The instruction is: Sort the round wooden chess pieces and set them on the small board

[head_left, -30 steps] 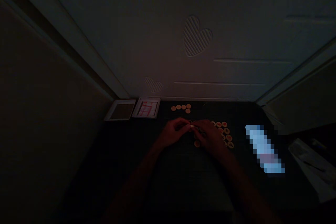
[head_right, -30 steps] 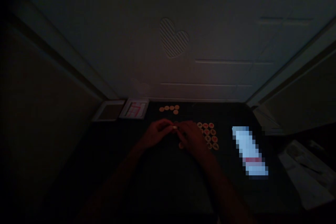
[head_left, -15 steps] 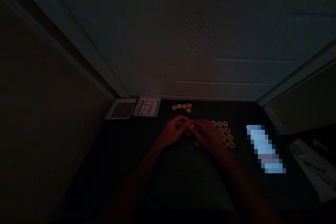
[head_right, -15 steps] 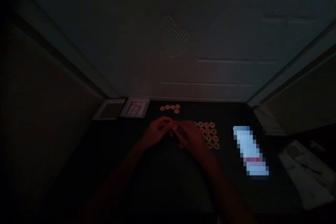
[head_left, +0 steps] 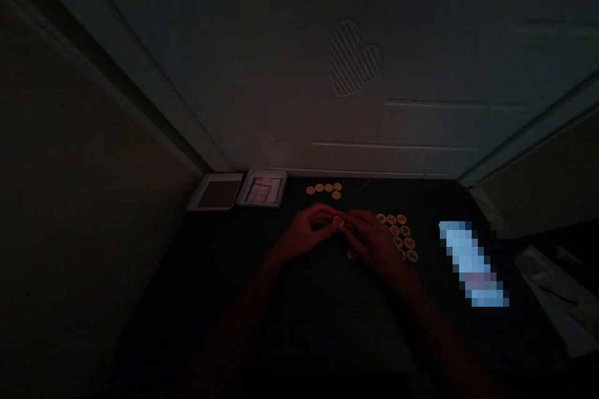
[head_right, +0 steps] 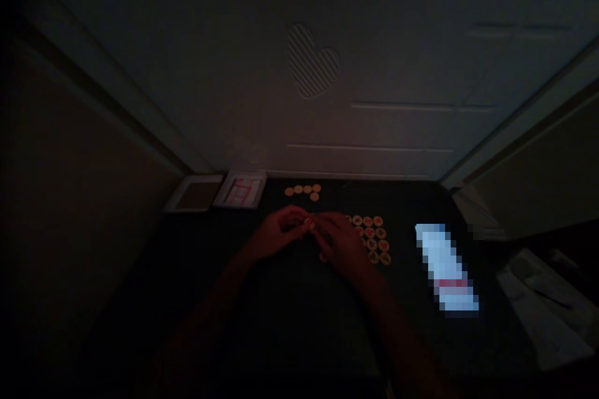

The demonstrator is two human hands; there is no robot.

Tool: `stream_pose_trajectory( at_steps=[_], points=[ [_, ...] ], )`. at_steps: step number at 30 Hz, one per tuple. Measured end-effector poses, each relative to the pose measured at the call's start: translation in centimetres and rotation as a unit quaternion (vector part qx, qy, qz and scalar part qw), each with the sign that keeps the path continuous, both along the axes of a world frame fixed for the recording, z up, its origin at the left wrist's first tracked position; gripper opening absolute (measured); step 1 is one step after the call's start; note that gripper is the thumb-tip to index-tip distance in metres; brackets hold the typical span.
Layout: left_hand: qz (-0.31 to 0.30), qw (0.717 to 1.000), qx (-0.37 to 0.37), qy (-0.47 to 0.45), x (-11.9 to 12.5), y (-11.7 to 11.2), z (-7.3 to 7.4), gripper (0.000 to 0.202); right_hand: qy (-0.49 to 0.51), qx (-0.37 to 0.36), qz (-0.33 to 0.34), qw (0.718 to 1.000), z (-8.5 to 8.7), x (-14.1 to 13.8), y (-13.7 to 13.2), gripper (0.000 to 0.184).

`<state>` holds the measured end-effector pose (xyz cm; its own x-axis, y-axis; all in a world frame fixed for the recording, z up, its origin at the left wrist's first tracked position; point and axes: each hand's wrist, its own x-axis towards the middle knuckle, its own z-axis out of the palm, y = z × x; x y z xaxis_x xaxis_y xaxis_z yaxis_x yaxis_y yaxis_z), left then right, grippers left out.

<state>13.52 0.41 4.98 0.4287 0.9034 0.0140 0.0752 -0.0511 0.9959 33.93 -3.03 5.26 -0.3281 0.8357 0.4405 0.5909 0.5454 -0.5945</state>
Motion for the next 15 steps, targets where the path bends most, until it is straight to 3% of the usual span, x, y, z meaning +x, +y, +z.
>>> stream_pose_trajectory(
  at_steps=[5,10,15],
  points=[
    [-0.039,0.996,0.000,0.085,-1.3,0.1,0.4,0.023,0.008,0.006,-0.023,1.000,-0.2,0.2,0.1,0.027],
    [-0.115,0.971,0.029,0.210,-1.6,-0.4,0.8,0.024,0.023,0.016,-0.040,0.999,-0.2,0.3,0.3,0.029],
    [-0.097,0.962,0.065,0.247,-1.2,-0.7,1.0,0.023,0.028,0.020,-0.038,0.999,-0.2,0.2,0.3,0.027]
  ],
)
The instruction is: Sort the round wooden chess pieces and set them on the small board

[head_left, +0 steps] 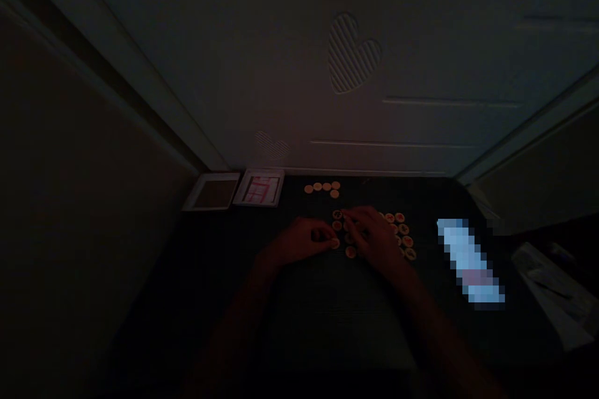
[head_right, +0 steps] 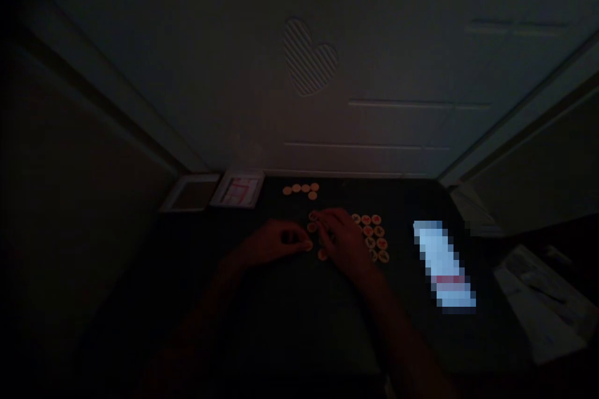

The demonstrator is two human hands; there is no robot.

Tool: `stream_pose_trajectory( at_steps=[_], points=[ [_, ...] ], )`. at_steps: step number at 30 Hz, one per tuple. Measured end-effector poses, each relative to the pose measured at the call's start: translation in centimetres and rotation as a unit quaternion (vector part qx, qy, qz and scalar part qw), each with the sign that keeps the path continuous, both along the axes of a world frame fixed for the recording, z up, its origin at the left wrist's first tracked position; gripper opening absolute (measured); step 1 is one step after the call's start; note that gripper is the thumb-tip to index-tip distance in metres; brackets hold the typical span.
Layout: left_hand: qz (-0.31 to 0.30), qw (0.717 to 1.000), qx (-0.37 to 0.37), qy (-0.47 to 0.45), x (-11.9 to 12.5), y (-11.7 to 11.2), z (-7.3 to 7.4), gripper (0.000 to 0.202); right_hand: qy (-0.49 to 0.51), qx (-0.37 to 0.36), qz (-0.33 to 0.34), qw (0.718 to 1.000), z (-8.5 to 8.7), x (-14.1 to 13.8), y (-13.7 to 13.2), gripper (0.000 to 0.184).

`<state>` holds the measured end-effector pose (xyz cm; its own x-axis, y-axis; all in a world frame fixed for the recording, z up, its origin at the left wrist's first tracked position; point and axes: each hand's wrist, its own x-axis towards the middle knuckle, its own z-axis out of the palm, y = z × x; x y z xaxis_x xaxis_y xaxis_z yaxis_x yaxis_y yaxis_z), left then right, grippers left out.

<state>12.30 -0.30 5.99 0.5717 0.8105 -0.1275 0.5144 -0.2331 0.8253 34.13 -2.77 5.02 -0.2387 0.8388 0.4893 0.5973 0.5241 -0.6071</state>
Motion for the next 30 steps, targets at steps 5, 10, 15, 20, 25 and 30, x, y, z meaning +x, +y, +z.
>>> stream_pose_trajectory(
  at_steps=[5,10,15,20,25,30],
  points=[
    [0.026,0.999,0.032,0.010,0.3,-0.1,-0.3,0.026,-0.032,0.009,0.002,0.999,0.2,0.3,0.1,0.027],
    [0.033,0.998,0.052,0.009,0.5,-0.3,-0.5,0.024,-0.116,-0.006,0.010,0.993,0.6,1.2,0.1,0.035],
    [0.038,0.997,0.066,0.011,0.6,-0.3,-0.5,0.019,-0.179,-0.031,0.021,0.983,0.6,1.8,0.0,0.042],
    [0.036,0.997,0.068,0.015,0.5,-0.4,-0.5,0.019,-0.183,-0.045,0.032,0.982,0.5,1.8,0.0,0.041],
    [0.036,0.996,0.082,0.017,0.5,-0.4,-0.6,0.019,-0.157,-0.040,0.043,0.986,0.2,1.7,0.2,0.038],
    [0.063,0.984,0.166,0.016,0.2,0.3,-1.0,0.014,-0.135,-0.032,0.026,0.990,0.0,1.6,0.3,0.032]
  ],
)
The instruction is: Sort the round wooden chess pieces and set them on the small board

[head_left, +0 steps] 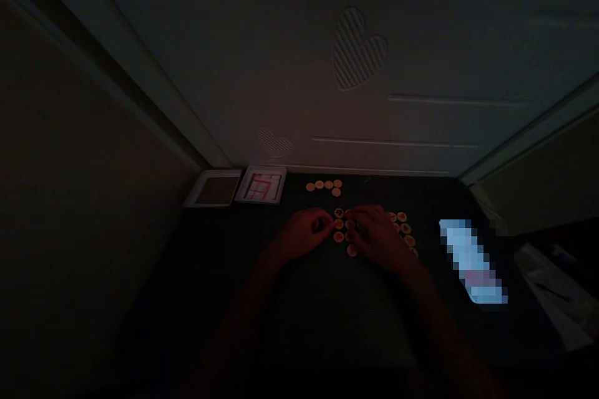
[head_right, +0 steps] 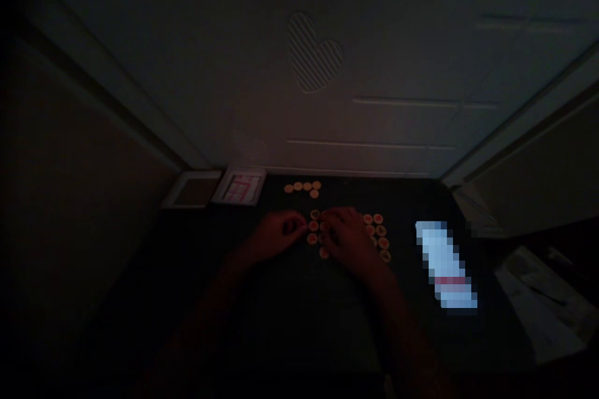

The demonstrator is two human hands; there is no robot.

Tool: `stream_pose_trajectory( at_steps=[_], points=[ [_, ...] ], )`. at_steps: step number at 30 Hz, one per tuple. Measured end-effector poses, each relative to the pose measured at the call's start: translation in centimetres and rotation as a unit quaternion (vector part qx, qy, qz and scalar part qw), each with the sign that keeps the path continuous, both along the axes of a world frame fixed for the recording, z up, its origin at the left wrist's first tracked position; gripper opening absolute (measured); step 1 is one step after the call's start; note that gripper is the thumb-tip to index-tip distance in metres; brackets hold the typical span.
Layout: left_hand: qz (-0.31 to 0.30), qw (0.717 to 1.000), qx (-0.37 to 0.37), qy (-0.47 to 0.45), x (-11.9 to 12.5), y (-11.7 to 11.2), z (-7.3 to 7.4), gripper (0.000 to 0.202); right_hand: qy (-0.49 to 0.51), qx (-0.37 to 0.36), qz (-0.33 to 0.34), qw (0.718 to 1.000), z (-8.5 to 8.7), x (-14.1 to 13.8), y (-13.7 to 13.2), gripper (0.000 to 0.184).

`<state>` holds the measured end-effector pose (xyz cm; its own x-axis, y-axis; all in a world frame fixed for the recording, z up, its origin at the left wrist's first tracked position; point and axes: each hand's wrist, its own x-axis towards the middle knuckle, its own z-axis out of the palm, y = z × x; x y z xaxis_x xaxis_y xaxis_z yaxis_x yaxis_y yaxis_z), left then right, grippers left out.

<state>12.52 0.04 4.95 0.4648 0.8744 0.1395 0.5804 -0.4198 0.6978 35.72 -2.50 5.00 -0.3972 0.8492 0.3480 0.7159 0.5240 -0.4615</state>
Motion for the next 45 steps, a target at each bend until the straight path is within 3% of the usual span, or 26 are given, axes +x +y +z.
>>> stream_pose_trajectory(
  at_steps=[4,8,14,18,25,33,38,45],
  points=[
    [0.105,0.983,0.152,0.010,-0.6,1.4,-0.7,0.024,0.007,0.010,-0.019,1.000,-0.1,-0.1,0.1,0.028],
    [0.134,0.969,0.200,0.049,-0.9,2.6,-1.9,0.039,0.009,0.010,-0.027,1.000,-0.2,-0.2,0.2,0.027],
    [0.148,0.967,0.195,0.074,-1.0,3.1,-2.9,0.032,-0.010,0.000,-0.051,0.999,-0.1,0.0,0.3,0.025],
    [0.162,0.969,0.173,0.070,-1.3,2.8,-2.6,0.018,-0.007,0.002,-0.048,0.999,-0.3,0.1,0.4,0.024],
    [0.164,0.974,0.140,0.065,-1.3,2.7,-2.0,0.012,0.009,0.007,-0.036,0.999,-0.3,-0.2,0.2,0.024],
    [0.102,0.990,0.047,-0.086,0.3,1.0,-0.5,0.016,0.012,0.007,-0.017,1.000,-0.1,-0.4,0.0,0.022],
    [0.094,0.989,0.059,-0.098,0.6,0.7,-0.4,0.015,-0.032,-0.003,-0.003,0.999,0.1,-0.3,-0.1,0.037],
    [0.083,0.991,0.059,-0.089,0.4,0.9,-0.6,0.014,-0.032,-0.006,-0.007,0.999,0.0,0.0,-0.1,0.037]
  ],
)
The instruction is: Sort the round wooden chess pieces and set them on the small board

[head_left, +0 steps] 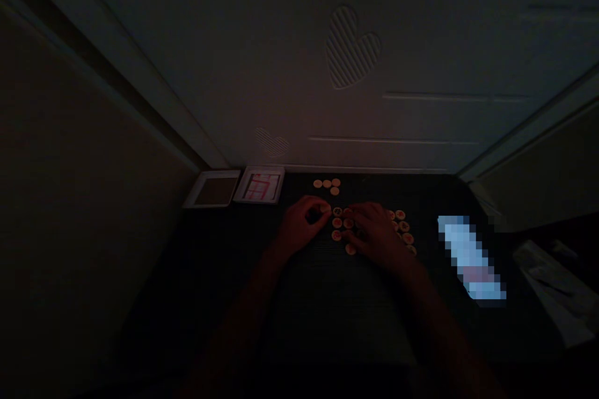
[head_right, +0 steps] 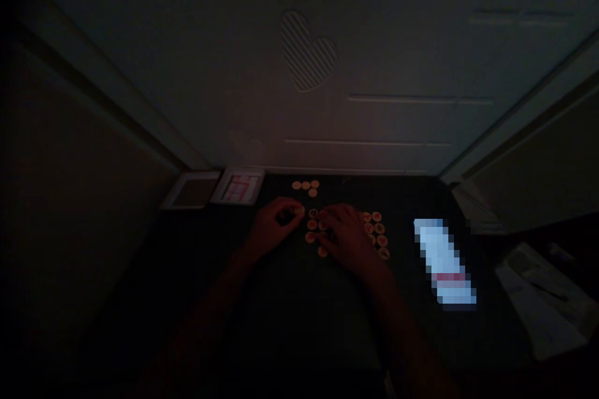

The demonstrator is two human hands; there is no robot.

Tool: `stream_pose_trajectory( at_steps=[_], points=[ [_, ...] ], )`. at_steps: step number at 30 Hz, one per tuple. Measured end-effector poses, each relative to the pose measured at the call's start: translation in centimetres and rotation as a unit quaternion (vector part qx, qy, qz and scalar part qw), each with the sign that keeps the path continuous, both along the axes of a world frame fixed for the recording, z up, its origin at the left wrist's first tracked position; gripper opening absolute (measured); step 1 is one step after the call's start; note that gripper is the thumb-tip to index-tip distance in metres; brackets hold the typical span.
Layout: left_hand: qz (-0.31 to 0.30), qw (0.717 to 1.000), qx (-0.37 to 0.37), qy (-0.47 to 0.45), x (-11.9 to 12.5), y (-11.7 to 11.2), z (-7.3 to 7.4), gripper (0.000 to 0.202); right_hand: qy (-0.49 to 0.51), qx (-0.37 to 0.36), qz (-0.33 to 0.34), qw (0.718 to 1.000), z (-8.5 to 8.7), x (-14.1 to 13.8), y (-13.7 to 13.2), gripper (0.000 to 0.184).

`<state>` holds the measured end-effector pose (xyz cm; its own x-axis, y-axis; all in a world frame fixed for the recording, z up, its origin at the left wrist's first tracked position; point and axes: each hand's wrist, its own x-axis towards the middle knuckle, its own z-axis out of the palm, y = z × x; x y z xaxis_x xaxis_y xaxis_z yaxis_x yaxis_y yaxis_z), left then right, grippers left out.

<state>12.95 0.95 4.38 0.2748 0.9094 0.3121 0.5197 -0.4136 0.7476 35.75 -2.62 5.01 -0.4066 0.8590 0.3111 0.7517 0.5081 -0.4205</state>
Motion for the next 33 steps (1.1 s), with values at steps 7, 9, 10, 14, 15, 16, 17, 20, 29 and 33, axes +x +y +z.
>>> stream_pose_trajectory(
  at_steps=[7,9,10,14,15,16,17,20,29,33],
  points=[
    [-0.061,0.991,-0.113,-0.031,-0.1,-0.9,0.6,0.017,0.000,0.002,-0.009,1.000,0.2,0.3,0.0,0.040],
    [-0.081,0.981,-0.169,-0.048,0.0,-1.2,0.7,0.019,-0.005,0.002,-0.009,1.000,0.3,0.4,0.0,0.041],
    [-0.087,0.976,-0.193,-0.054,0.0,-1.4,0.7,0.021,-0.005,0.002,-0.008,1.000,0.3,0.4,-0.1,0.041],
    [-0.093,0.967,-0.230,-0.058,0.3,-1.6,0.6,0.025,0.004,0.003,-0.004,1.000,0.2,0.4,0.0,0.039],
    [-0.093,0.967,-0.228,-0.059,0.3,-1.6,0.5,0.024,0.008,0.005,-0.005,1.000,0.1,0.3,0.0,0.038],
    [-0.092,0.969,-0.224,-0.058,0.4,-1.6,0.4,0.023,0.009,0.005,-0.008,1.000,0.1,0.3,0.0,0.037],
    [-0.091,0.971,-0.214,-0.057,0.4,-1.5,0.3,0.023,0.010,0.006,-0.012,1.000,0.1,0.3,0.0,0.036],
    [-0.074,0.984,-0.157,-0.042,0.3,-1.2,0.3,0.020,0.003,0.003,-0.025,1.000,0.1,0.2,0.0,0.032],
    [-0.015,0.993,-0.107,-0.040,0.6,-0.8,0.2,0.020,-0.015,0.009,-0.031,0.999,-0.8,0.5,0.4,0.032],
    [-0.031,0.994,-0.100,-0.040,0.9,-1.0,-0.1,0.022,-0.015,0.013,-0.039,0.999,-0.9,0.4,0.5,0.030]
  ],
)
